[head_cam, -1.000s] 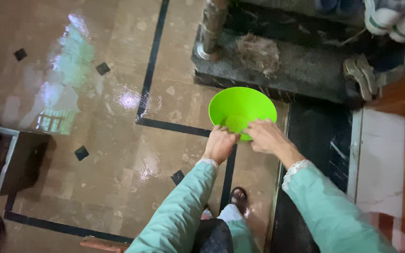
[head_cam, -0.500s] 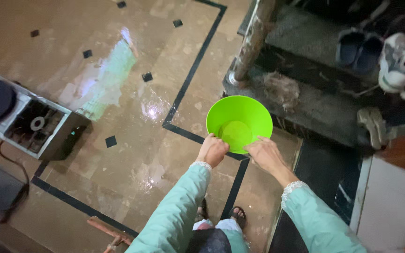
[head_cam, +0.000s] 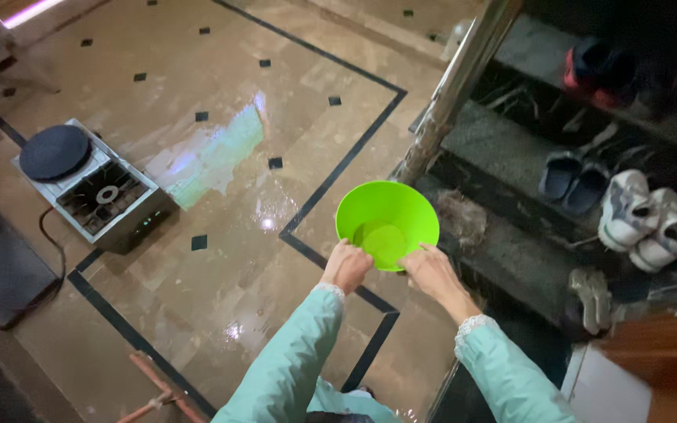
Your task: The person fills a green plastic basin with water from a sink faucet, then carries it to a tiled floor area and pours the water out. They repeat this cycle of filling and emptying the basin multiple times.
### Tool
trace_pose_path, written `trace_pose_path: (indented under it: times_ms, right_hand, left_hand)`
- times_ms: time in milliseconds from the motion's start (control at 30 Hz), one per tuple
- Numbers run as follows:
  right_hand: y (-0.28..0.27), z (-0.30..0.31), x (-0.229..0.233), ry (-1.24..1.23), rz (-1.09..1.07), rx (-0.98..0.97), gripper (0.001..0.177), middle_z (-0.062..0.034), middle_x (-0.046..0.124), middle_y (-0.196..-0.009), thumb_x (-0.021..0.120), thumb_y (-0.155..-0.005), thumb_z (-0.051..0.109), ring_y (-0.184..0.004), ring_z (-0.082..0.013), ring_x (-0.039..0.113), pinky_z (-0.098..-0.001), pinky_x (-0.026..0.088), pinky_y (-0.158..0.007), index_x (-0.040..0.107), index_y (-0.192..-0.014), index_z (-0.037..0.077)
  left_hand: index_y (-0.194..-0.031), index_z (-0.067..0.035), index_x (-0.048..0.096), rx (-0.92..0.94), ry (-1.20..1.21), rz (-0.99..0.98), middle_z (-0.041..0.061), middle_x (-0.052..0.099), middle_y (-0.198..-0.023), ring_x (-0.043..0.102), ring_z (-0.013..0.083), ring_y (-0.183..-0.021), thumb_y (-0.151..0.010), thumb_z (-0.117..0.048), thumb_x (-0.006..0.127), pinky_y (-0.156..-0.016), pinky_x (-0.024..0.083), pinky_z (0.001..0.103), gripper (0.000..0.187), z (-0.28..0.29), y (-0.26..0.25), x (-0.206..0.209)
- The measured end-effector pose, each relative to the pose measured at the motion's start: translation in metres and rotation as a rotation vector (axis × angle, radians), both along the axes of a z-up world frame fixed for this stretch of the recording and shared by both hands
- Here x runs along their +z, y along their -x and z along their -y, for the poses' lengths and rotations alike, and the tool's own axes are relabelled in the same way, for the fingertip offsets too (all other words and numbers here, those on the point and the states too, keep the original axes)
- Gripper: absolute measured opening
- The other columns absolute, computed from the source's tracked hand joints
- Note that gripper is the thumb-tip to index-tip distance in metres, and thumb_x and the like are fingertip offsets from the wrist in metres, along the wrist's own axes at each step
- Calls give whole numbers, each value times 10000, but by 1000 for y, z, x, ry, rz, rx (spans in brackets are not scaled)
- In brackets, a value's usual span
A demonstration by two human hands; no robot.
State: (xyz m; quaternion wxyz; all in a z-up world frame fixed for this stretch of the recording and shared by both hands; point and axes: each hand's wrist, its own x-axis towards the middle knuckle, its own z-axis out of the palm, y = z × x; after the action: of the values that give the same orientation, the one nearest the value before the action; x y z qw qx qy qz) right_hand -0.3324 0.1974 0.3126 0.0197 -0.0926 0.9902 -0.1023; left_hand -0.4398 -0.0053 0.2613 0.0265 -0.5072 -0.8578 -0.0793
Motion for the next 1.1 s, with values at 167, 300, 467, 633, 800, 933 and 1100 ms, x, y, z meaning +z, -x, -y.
trace_pose_path:
  times_ms: [167,300,467,633,800,933,1100]
  right_hand:
    - [16,-10,21,-32,27,4,430,-90,737,-858,769,-653,18,-945,-293,705,-491,459,-1063,728,-1059,154]
    - [56,-15,22,16,5,43,392,-86,736,-854,765,-636,39,-970,-292,700,-491,462,-1043,729,-1007,158]
    - [121,-8,21,-32,-46,45,353,-99,740,-887,734,-667,47,-959,-305,701,-500,461,-1036,719,-1008,135]
    - [209,8,42,-32,-56,18,336,-117,737,-892,719,-697,56,-969,-313,694,-479,469,-1054,711,-1026,124]
    - [286,28,64,-20,-192,-11,405,-101,763,-1034,674,-687,12,-1037,-295,701,-467,487,-1044,721,-1079,101]
    - [338,28,60,-25,-339,22,412,-106,738,-1211,696,-759,34,-1157,-266,676,-482,451,-1082,720,-1165,100]
    - [401,9,65,-45,-282,-11,532,-113,698,-1286,718,-666,13,-1220,-265,636,-480,403,-1129,706,-1195,73]
  left_hand:
    - [-657,-149,714,-2,7,8,103,708,-681,715,307,-756,-677,-91,700,-788,498,437,63,-8,13,16]
    - [-667,-148,714,19,-1,-25,103,700,-663,712,306,-740,-699,-100,698,-796,497,439,59,-8,47,19]
    - [-667,-147,719,28,-6,-45,113,700,-666,713,312,-733,-696,-89,685,-826,502,441,73,-1,114,19]
    - [-658,-130,714,15,-18,-37,123,703,-679,712,322,-747,-672,-88,689,-794,492,452,51,12,204,45]
    - [-670,-127,723,45,54,34,129,715,-710,712,331,-749,-734,-152,709,-846,470,469,71,19,290,76]
    - [-733,-178,783,9,-3,47,94,739,-745,716,308,-816,-766,-204,733,-907,435,495,65,20,343,85]
    - [-828,-265,825,-5,13,42,59,758,-807,719,273,-890,-797,-180,723,-978,409,487,136,-2,406,81]
